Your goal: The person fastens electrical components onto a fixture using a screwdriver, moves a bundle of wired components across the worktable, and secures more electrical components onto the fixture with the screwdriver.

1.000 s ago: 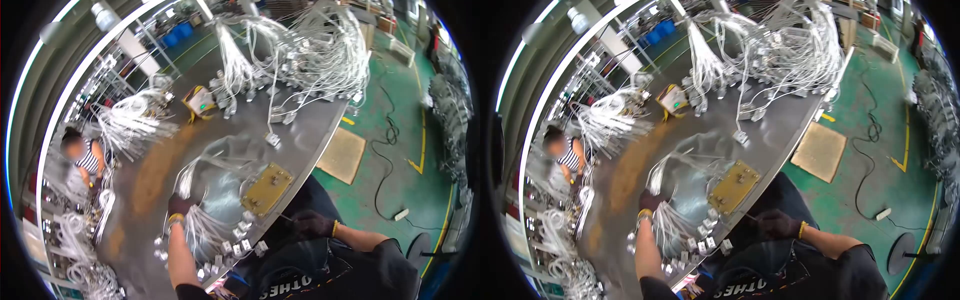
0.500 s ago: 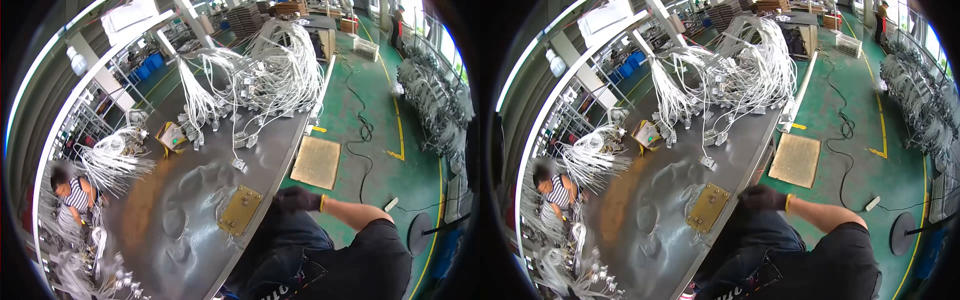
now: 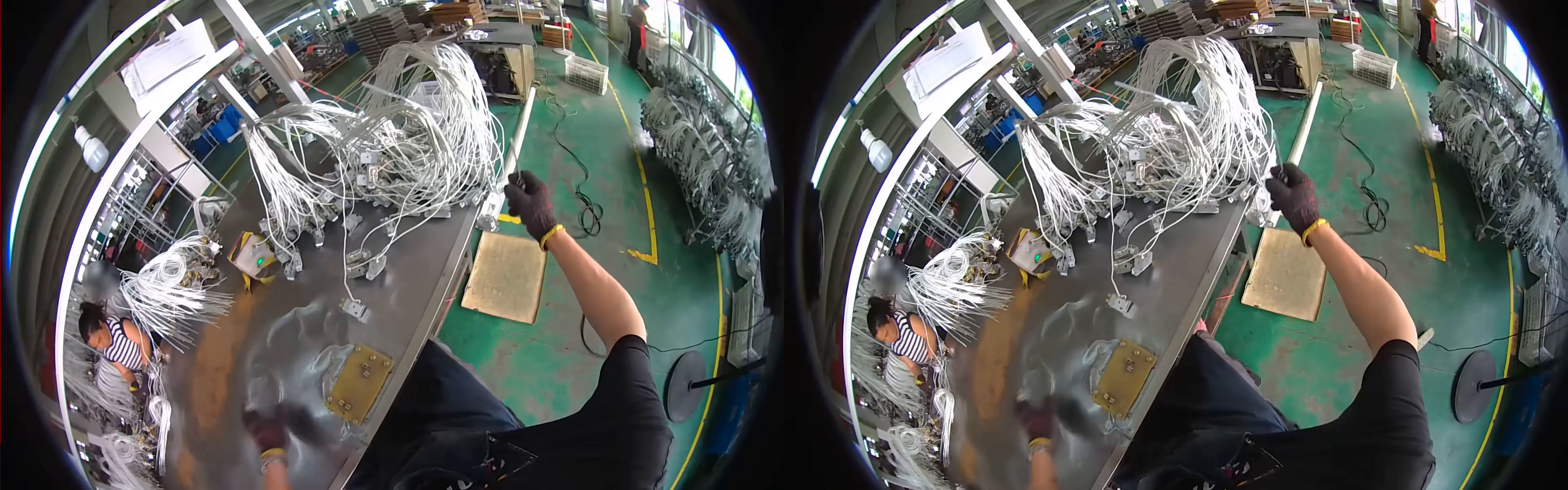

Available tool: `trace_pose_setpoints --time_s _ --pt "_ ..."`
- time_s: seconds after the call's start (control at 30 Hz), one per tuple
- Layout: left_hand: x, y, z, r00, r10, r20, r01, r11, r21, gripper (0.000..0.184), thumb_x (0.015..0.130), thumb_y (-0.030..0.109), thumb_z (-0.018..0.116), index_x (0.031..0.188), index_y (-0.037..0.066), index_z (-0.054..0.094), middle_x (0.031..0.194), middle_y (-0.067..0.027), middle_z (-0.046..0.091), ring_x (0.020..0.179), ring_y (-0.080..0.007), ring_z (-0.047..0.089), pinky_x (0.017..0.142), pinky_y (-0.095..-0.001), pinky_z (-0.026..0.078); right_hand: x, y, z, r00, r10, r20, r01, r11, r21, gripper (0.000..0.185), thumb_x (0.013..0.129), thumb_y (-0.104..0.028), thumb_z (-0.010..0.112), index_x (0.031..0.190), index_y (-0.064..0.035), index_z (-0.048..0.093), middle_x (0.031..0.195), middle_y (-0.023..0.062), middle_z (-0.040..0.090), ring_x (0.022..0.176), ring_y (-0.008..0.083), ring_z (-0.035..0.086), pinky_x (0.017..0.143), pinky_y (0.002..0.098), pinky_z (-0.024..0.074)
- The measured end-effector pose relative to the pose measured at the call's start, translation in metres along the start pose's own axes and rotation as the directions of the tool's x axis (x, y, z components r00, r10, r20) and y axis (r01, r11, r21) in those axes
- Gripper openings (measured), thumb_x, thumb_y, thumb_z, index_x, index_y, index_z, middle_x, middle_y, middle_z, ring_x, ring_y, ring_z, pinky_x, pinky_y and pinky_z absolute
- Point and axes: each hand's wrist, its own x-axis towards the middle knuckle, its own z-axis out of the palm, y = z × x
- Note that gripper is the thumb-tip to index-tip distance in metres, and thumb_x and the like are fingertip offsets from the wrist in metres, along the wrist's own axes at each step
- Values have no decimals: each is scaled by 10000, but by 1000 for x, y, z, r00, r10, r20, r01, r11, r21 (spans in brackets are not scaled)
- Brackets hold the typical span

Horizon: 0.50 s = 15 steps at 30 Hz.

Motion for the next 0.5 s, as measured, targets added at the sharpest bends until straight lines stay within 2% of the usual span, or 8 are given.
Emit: trace_pose_setpoints --time_s 0.07,0.1,0.17,0.2,0.23,0.27,0.3,0.5 --pt "18 95 39 935 321 -154 -349 911 -220 850 800 515 807 1390 -39 545 1346 -259 599 1287 -435 538 1150 -536 369 32 -5 -6 995 -81 -58 81 997 -10 205 905 -80 694 1103 -44 652 861 6 637 706 106 598 575 275 530" --pt "18 146 40 895 426 -134 -447 843 -299 796 800 506 801 1352 -22 581 1301 -250 616 1224 -413 577 1091 -542 400 50 -3 -12 992 -117 -43 118 993 21 221 905 -49 668 1125 -36 648 882 10 633 709 110 600 604 283 541" --pt "37 228 38 664 747 14 -696 625 -353 748 798 443 813 1388 53 569 1369 -230 547 1299 -436 478 1119 -558 345 111 34 -53 960 -278 16 272 926 -262 444 866 -5 653 1308 -31 636 1046 97 714 865 193 662 763 362 566" --pt "32 262 37 710 704 -15 -587 581 -563 705 796 433 813 1365 79 592 1366 -232 532 1294 -453 463 1111 -565 348 155 58 -84 969 -234 83 244 831 -501 622 895 12 610 1505 -27 494 1483 146 559 1192 256 615 946 379 549" --pt "32 283 57 657 734 -170 -706 521 -480 778 772 449 835 1377 48 555 1357 -241 513 1286 -450 460 1099 -566 359 182 66 -94 971 -220 94 239 912 -333 616 921 -22 582 1526 -19 464 1493 153 552 1229 258 605 983 393 535" --pt "30 295 66 712 699 -75 -612 563 -556 848 754 480 850 1391 24 526 1377 -246 496 1301 -441 452 1113 -549 365 208 73 -103 973 -205 106 219 963 -155 613 947 -55 555 1546 -10 435 1503 159 546 1266 259 595 1020 408 520" --pt "32 308 59 753 658 -21 -524 581 -623 834 746 417 862 1409 46 518 1397 -211 500 1287 -421 475 1105 -518 382 270 106 -135 930 -319 183 352 917 -187 596 980 -85 552 1550 13 408 1531 162 507 1289 271 574 1029 410 521" --pt "43 302 37 715 679 166 -572 705 -420 807 850 551 702 1446 45 502 1495 -166 439 1392 -381 389 1167 -549 310 357 93 -9 877 0 480 143 954 -262 612 1023 -258 458 1579 -21 365 1590 146 435 1398 293 451 1145 441 366"
